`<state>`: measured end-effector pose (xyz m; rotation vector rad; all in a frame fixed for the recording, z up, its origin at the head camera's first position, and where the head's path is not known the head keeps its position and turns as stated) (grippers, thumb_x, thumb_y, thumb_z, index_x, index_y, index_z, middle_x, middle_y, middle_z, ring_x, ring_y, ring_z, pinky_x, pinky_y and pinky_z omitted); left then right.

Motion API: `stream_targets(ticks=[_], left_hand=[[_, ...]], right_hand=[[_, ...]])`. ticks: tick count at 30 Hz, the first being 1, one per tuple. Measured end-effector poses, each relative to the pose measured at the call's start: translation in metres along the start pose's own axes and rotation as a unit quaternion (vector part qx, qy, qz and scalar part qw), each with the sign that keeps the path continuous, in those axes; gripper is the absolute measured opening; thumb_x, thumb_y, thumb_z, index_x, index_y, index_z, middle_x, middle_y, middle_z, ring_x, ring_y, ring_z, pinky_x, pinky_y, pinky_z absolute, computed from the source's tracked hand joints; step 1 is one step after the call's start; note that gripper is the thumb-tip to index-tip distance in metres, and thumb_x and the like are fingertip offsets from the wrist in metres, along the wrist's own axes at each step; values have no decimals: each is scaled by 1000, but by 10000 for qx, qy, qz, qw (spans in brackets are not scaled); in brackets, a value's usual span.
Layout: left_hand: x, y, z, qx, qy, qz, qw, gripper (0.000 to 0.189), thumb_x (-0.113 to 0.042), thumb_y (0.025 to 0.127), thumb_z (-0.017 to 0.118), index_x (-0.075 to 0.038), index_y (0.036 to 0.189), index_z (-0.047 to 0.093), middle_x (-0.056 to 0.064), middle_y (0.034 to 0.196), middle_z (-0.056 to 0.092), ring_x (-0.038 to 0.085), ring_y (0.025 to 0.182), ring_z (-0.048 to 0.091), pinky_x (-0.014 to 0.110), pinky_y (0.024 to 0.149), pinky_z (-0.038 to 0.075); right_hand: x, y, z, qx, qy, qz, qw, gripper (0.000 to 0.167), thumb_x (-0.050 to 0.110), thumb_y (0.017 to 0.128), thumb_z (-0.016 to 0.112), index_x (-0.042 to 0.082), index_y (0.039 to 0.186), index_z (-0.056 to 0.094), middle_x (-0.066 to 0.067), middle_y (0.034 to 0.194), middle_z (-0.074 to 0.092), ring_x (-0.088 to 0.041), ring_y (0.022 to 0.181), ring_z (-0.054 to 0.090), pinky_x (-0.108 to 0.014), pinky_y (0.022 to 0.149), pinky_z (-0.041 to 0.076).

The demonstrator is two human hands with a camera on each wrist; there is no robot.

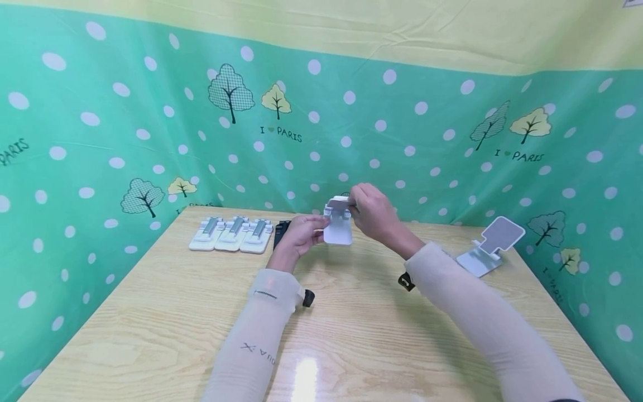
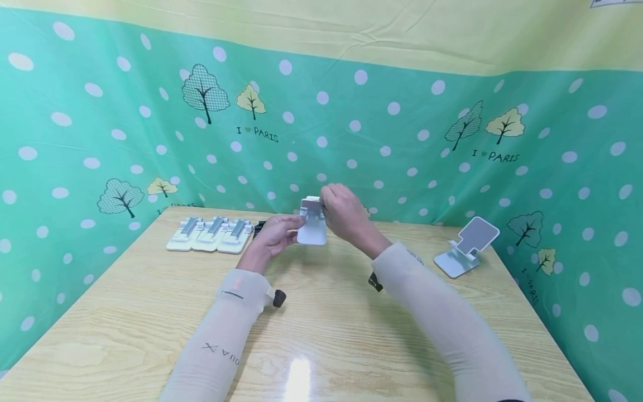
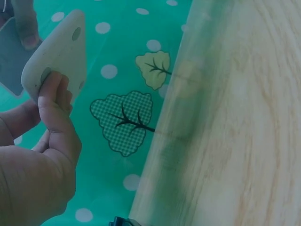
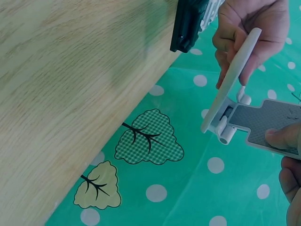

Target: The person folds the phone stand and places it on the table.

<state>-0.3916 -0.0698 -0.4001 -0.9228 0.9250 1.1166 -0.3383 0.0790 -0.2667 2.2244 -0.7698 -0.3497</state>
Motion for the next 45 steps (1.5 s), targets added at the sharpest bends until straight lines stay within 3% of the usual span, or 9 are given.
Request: stream_targets(ticks=[7, 15, 26, 32, 39, 45], left_hand=[[-3, -2, 1, 38, -171, -14, 9998, 27, 6, 97, 62, 13, 123, 63, 11, 106, 69, 20, 89, 68, 25, 74, 58], [-2, -3, -2, -41, -276, -63, 9996, 26, 6, 98, 59, 11, 123, 64, 8, 100, 69, 19, 87, 67, 25, 74, 58], [4, -1, -11, -333, -401, -257, 9983, 25, 4, 98, 61, 10, 122, 65, 9, 102, 67, 21, 92, 63, 24, 73, 55], [3, -3, -12, -312, -501, -407, 9974, 25, 2, 100, 58, 8, 123, 64, 12, 111, 66, 21, 97, 62, 23, 76, 54], [0, -5, -9, -76, -678, -459, 9966, 30, 1, 103, 52, 9, 131, 58, 14, 116, 63, 22, 100, 62, 23, 79, 55], [-1, -6, -11, -92, -683, -498, 9964, 33, 0, 104, 50, 8, 136, 55, 14, 116, 63, 21, 99, 63, 22, 79, 55]], right_hand=[[3, -4, -1, -106, -74, -176, 9998, 24, -14, 78, 77, 1, 82, 59, -10, 80, 61, -25, 73, 57, -33, 64, 52], [13, -9, 4, 133, -470, -467, 9977, 19, -9, 85, 75, 2, 84, 59, -10, 82, 62, -25, 73, 57, -32, 64, 52], [17, -14, 11, 624, -133, -359, 9973, 6, -2, 92, 70, 2, 92, 67, -7, 87, 65, -22, 77, 60, -31, 65, 54], [23, -19, 14, 838, -179, -547, 9948, 6, -1, 90, 72, 0, 95, 73, -10, 92, 71, -23, 82, 66, -30, 69, 59], [24, -18, 11, 606, -226, -560, 9963, 6, -2, 88, 73, 0, 94, 75, -13, 93, 74, -27, 85, 70, -34, 72, 62], [28, -24, 16, 725, -292, -695, 9945, 12, -4, 84, 77, 1, 95, 77, -11, 96, 75, -27, 89, 70, -33, 78, 62]])
Point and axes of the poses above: each hand's wrist, its own y-axis towards the middle knuckle, its own z-axis out of the palm, x = y × z, the point moved 7 cm from there along y, towards the middle knuckle
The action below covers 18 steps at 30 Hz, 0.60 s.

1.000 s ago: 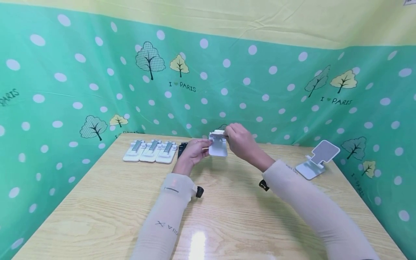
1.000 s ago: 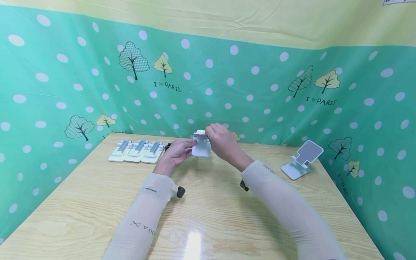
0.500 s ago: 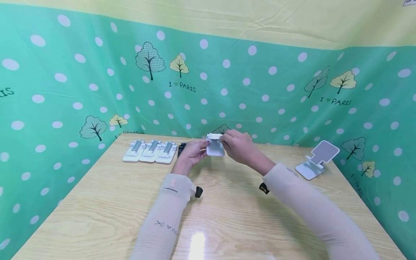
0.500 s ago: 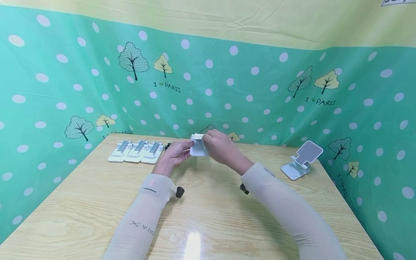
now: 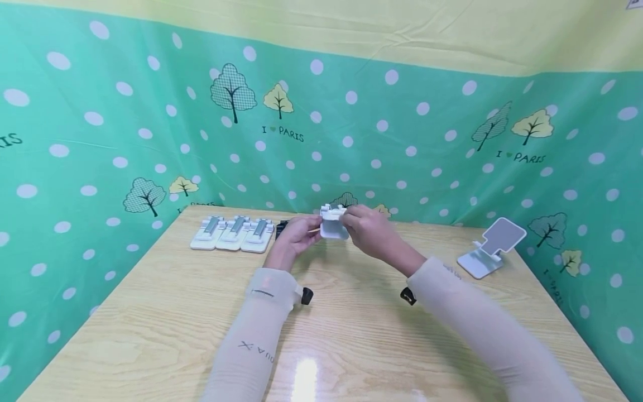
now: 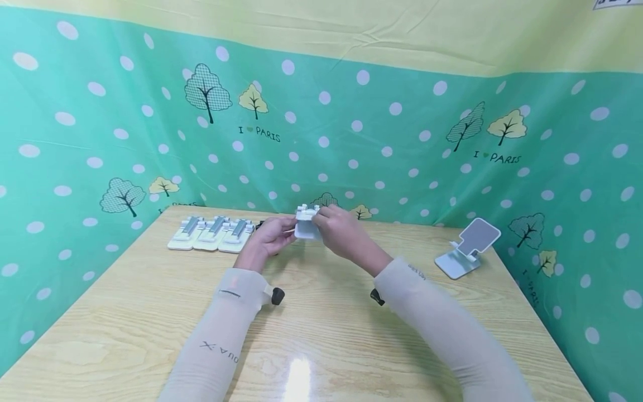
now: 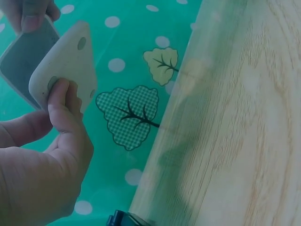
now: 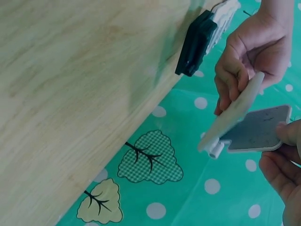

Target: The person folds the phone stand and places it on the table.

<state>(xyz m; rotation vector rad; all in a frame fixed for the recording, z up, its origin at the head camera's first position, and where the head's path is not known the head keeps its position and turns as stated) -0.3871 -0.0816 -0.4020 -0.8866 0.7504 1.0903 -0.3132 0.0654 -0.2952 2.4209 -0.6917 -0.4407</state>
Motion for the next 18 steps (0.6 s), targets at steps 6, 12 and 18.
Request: stream_targets(ticks=[6, 12, 18], left_hand=[[1, 2, -2, -26, -146, -45, 9999, 36, -2, 104, 51, 8, 139, 53, 14, 118, 65, 20, 99, 63, 22, 80, 55], [2, 3, -4, -118, -194, -38, 9997, 33, -3, 104, 53, 6, 135, 56, 16, 121, 65, 20, 98, 64, 23, 79, 55], [0, 5, -2, -110, -181, -10, 9998, 24, -15, 106, 54, -1, 124, 62, 11, 111, 67, 20, 95, 65, 24, 76, 55]], right_hand=[[8, -4, 8, 59, -53, -88, 9999, 15, -6, 81, 78, 2, 93, 77, -9, 93, 74, -25, 86, 69, -30, 77, 61], [12, -7, 10, -18, -268, -280, 9992, 19, -9, 79, 75, 4, 93, 76, -8, 92, 74, -24, 85, 68, -29, 74, 60], [19, -8, 12, 52, -501, -736, 9960, 25, -11, 78, 74, 2, 99, 75, -9, 97, 74, -23, 85, 67, -27, 75, 59]])
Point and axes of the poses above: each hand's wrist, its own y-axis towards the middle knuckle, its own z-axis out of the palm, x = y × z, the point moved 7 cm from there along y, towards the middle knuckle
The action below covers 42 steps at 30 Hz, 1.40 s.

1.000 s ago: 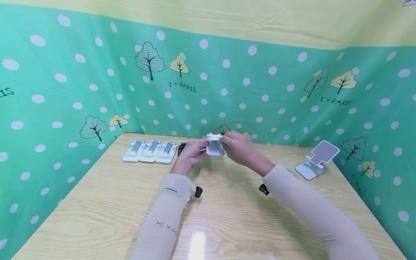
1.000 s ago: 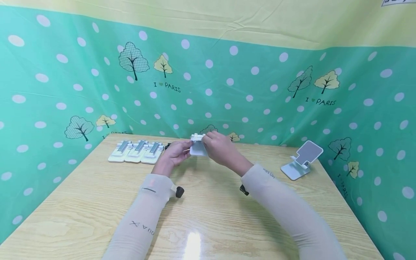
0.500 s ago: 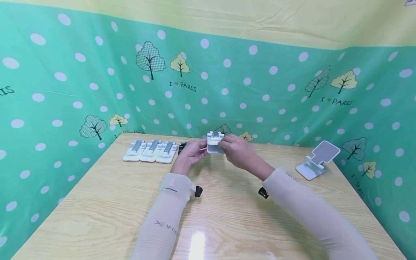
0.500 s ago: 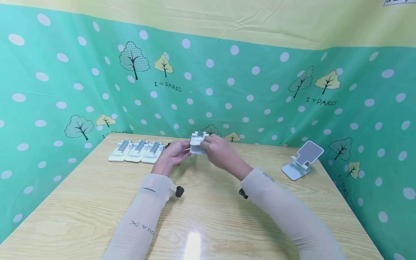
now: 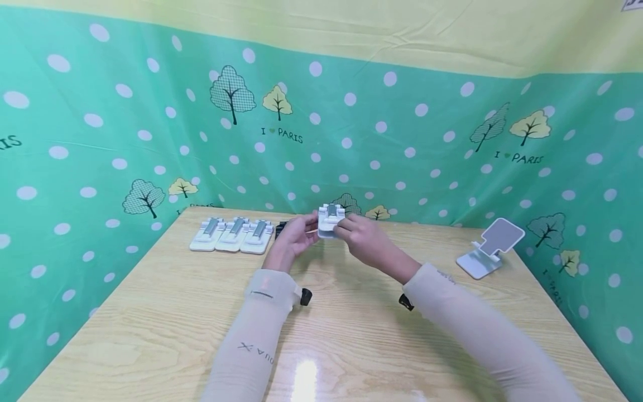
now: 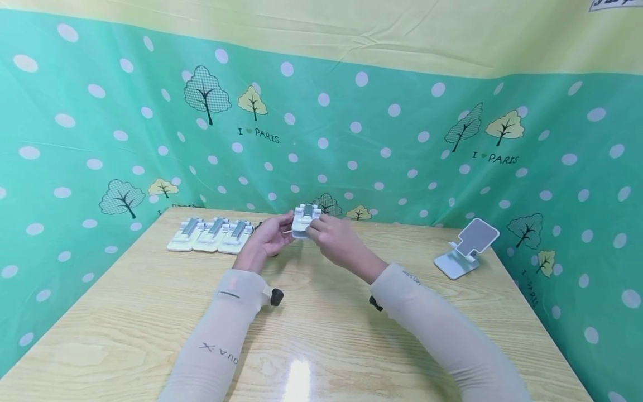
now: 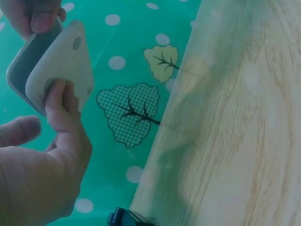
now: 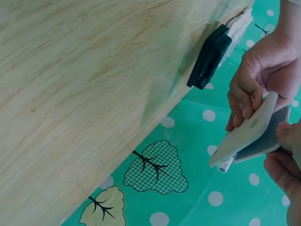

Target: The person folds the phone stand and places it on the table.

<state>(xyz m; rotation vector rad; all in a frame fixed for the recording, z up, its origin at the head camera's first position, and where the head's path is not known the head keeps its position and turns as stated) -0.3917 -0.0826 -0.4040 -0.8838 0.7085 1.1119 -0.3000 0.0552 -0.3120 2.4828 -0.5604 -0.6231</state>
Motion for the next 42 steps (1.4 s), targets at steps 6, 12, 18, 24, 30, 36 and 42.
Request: stream_targets(ticks=[6, 12, 18, 24, 30, 36, 42], left_hand=[[-1, -2, 1, 88, -49, -49, 9999, 19, -14, 103, 61, -4, 118, 63, 8, 105, 69, 17, 92, 66, 22, 74, 54], [0, -1, -1, 15, -96, -44, 9999, 15, -8, 102, 61, -2, 115, 64, 9, 103, 68, 16, 89, 66, 21, 72, 55], [3, 2, -3, -31, -59, -8, 10000, 17, 0, 100, 59, 4, 116, 64, 11, 103, 68, 18, 88, 66, 22, 72, 56], [5, 1, -2, -65, 40, -71, 9999, 23, 1, 100, 58, 7, 122, 62, 11, 104, 68, 19, 90, 65, 23, 75, 56], [11, 2, -6, -199, 233, -249, 9992, 26, 1, 100, 58, 7, 125, 61, 12, 107, 67, 19, 89, 65, 22, 75, 56], [15, 2, -14, -390, 600, -221, 9972, 33, 0, 99, 60, 6, 131, 58, 18, 124, 65, 23, 100, 66, 29, 88, 58], [17, 0, -18, -522, 846, -236, 9948, 36, 0, 99, 59, 6, 134, 57, 20, 130, 63, 29, 110, 65, 35, 96, 56]], right_hand=[[1, 3, 2, 43, 21, -36, 10000, 23, -9, 79, 76, 1, 100, 75, -11, 97, 75, -23, 84, 67, -28, 76, 58], [5, 3, 5, 209, -180, -142, 9995, 27, -8, 77, 74, 1, 103, 75, -10, 97, 74, -23, 84, 67, -27, 71, 58], [14, -1, 11, 364, -306, -398, 9981, 31, -9, 76, 71, -3, 106, 74, -12, 99, 74, -26, 91, 67, -31, 82, 59], [13, -5, 16, 390, -264, -259, 9986, 29, -8, 78, 73, -2, 106, 74, -12, 100, 74, -26, 93, 68, -31, 84, 59], [7, -13, 19, 588, 40, -72, 9982, 29, -9, 79, 72, -1, 107, 74, -12, 101, 74, -25, 94, 69, -30, 83, 60], [-7, -31, 17, 845, 293, 271, 9956, 26, -10, 84, 66, -4, 108, 74, -13, 100, 73, -26, 93, 69, -31, 82, 60], [-27, -61, 14, 1166, 250, 545, 9914, 23, -9, 88, 65, -4, 109, 74, -14, 101, 73, -27, 94, 69, -34, 81, 61]])
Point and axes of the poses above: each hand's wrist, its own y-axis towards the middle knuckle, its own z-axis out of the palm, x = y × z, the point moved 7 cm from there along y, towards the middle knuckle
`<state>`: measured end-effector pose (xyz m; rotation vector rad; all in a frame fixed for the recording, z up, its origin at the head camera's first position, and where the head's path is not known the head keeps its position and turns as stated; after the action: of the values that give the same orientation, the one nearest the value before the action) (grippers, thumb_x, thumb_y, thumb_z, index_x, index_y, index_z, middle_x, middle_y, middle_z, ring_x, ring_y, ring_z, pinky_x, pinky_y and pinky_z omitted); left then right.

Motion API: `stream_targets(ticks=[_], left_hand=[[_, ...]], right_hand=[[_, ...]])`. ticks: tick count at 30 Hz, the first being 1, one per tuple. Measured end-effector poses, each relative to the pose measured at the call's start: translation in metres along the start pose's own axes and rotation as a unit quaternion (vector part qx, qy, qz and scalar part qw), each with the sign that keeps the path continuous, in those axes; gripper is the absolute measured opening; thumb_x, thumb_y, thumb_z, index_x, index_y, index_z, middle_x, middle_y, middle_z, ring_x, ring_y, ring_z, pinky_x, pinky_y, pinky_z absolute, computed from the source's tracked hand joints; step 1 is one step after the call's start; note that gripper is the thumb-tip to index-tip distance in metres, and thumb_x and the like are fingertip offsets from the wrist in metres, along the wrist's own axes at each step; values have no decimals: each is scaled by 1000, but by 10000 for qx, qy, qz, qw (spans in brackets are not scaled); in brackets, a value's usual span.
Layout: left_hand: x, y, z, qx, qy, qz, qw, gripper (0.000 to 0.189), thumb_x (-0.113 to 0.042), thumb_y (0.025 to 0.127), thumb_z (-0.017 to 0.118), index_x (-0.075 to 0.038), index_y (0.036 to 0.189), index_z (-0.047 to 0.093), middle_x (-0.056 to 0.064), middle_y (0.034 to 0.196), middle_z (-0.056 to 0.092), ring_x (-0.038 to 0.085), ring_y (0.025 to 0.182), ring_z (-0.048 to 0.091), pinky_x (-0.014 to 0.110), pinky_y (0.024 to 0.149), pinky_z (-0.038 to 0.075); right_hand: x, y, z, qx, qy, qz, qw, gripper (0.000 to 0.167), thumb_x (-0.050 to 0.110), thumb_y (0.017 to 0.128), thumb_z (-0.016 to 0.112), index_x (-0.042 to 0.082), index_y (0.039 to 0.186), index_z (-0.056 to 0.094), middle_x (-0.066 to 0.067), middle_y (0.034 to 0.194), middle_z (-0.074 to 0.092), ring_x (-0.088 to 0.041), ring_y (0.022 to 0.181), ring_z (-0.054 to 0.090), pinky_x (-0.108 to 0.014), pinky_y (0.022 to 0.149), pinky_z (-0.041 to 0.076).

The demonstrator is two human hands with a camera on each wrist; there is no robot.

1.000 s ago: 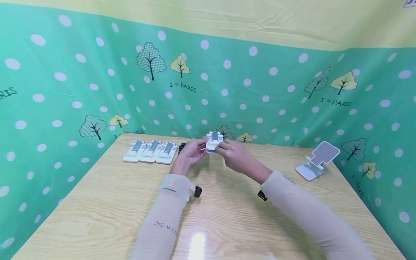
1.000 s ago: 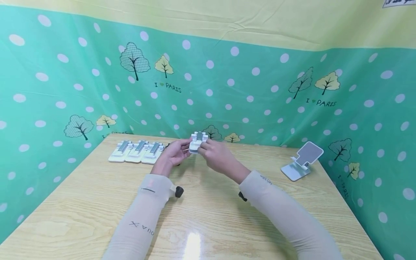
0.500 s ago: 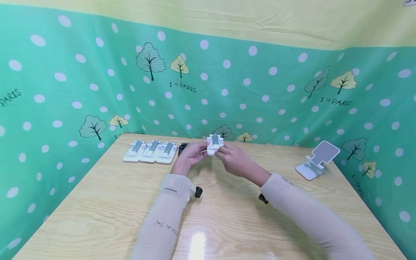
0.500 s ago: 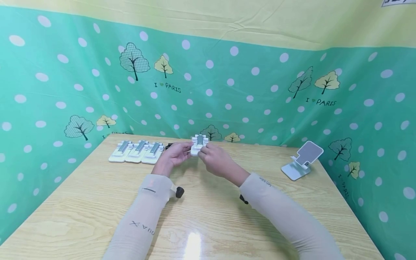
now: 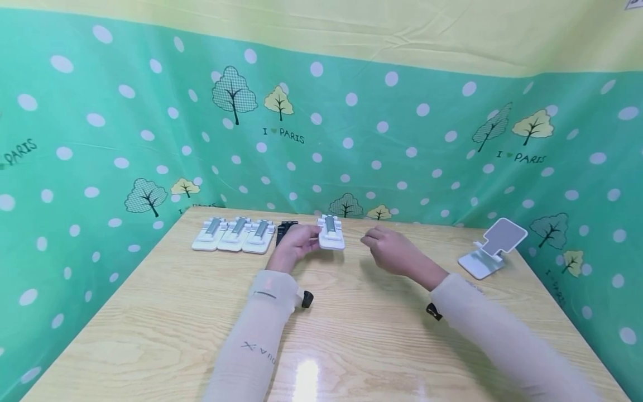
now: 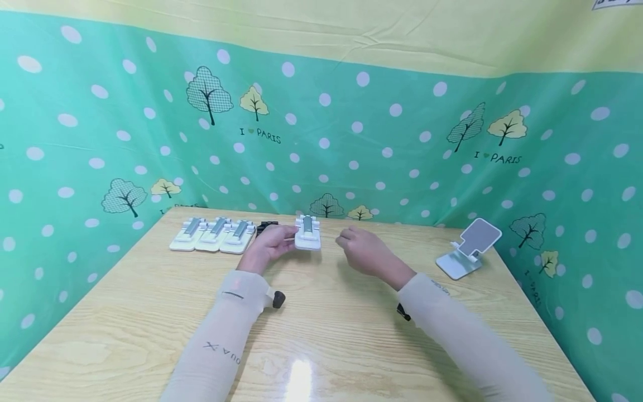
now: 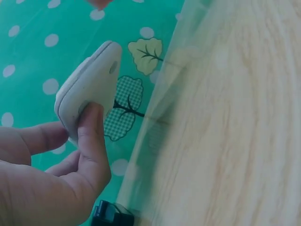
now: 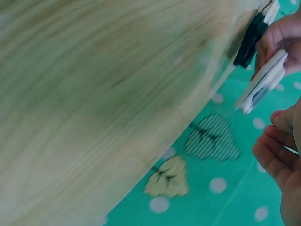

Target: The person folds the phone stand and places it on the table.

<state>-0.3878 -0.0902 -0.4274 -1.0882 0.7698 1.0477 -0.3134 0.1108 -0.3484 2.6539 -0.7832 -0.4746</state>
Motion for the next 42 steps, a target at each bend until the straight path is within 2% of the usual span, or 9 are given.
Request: stream_targets(ticks=[8, 16, 19, 23, 29, 35, 37, 39, 42], left_hand=[[3, 0, -2, -121, 258, -63, 9996, 34, -1, 101, 56, 5, 134, 58, 19, 129, 65, 28, 108, 65, 36, 95, 55], [4, -1, -10, -394, 411, -171, 9982, 33, 0, 100, 57, 7, 133, 58, 21, 126, 66, 26, 101, 67, 35, 90, 57], [4, 0, -14, -524, 500, -223, 9971, 34, 1, 100, 58, 7, 133, 58, 22, 125, 66, 27, 101, 68, 35, 88, 58], [3, 3, -15, -575, 720, -257, 9954, 36, 1, 100, 58, 7, 135, 56, 22, 125, 66, 28, 103, 69, 35, 87, 60], [1, 5, -20, -746, 1205, -222, 9897, 32, 2, 100, 57, 10, 132, 57, 23, 118, 69, 25, 90, 71, 35, 80, 62], [-9, 3, -23, -971, 1897, -33, 9770, 41, 3, 98, 58, 13, 137, 50, 23, 113, 69, 17, 71, 67, 27, 64, 60], [-15, 2, -23, -1078, 2345, 19, 9661, 40, 6, 94, 59, 13, 133, 54, 23, 111, 68, 14, 62, 60, 22, 54, 54], [-21, 1, -22, -1205, 2892, 76, 9496, 38, 10, 90, 58, 11, 128, 59, 22, 110, 67, 13, 57, 54, 21, 48, 46], [-28, 2, -21, -1362, 3559, 88, 9245, 39, 12, 87, 54, 7, 124, 63, 20, 116, 64, 16, 62, 51, 22, 47, 41]], right_hand=[[-42, -37, -12, -135, 334, 550, 9978, 18, -5, 88, 70, -4, 107, 73, -16, 98, 73, -31, 90, 70, -40, 79, 62], [-90, -70, -46, -1048, 283, 1068, 9883, 14, -7, 87, 70, -8, 101, 72, -21, 94, 73, -39, 86, 70, -51, 73, 60], [-106, -83, -56, -1181, 138, 1530, 9810, 14, -6, 89, 67, -7, 103, 72, -23, 97, 73, -42, 90, 69, -55, 75, 59], [-128, -107, -62, -1006, 132, 2334, 9671, 20, -1, 94, 63, -8, 111, 71, -27, 104, 71, -44, 95, 67, -59, 78, 56], [-149, -142, -70, -831, 294, 3334, 9386, 27, 3, 99, 59, -13, 121, 64, -31, 104, 67, -46, 92, 63, -61, 77, 54], [-165, -170, -75, -893, 247, 4157, 9047, 33, 9, 103, 53, -14, 126, 60, -31, 104, 64, -46, 94, 60, -61, 76, 52], [-170, -179, -78, -1033, 234, 4389, 8923, 35, 12, 104, 50, -14, 126, 59, -32, 105, 63, -47, 95, 59, -62, 76, 51], [-174, -188, -81, -1228, 273, 4665, 8755, 37, 14, 105, 48, -14, 128, 58, -34, 106, 61, -48, 96, 57, -63, 77, 50], [-181, -203, -85, -1507, 424, 5203, 8395, 43, 17, 106, 45, -14, 134, 54, -35, 113, 58, -50, 104, 53, -65, 85, 47]])
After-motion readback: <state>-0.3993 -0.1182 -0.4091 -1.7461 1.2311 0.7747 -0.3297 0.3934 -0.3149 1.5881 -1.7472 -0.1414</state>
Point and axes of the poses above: each hand's wrist, its own y-axis towards the middle knuckle, its own z-axis out of the palm, x = y × z, the point moved 7 cm from there along y, towards the middle knuckle
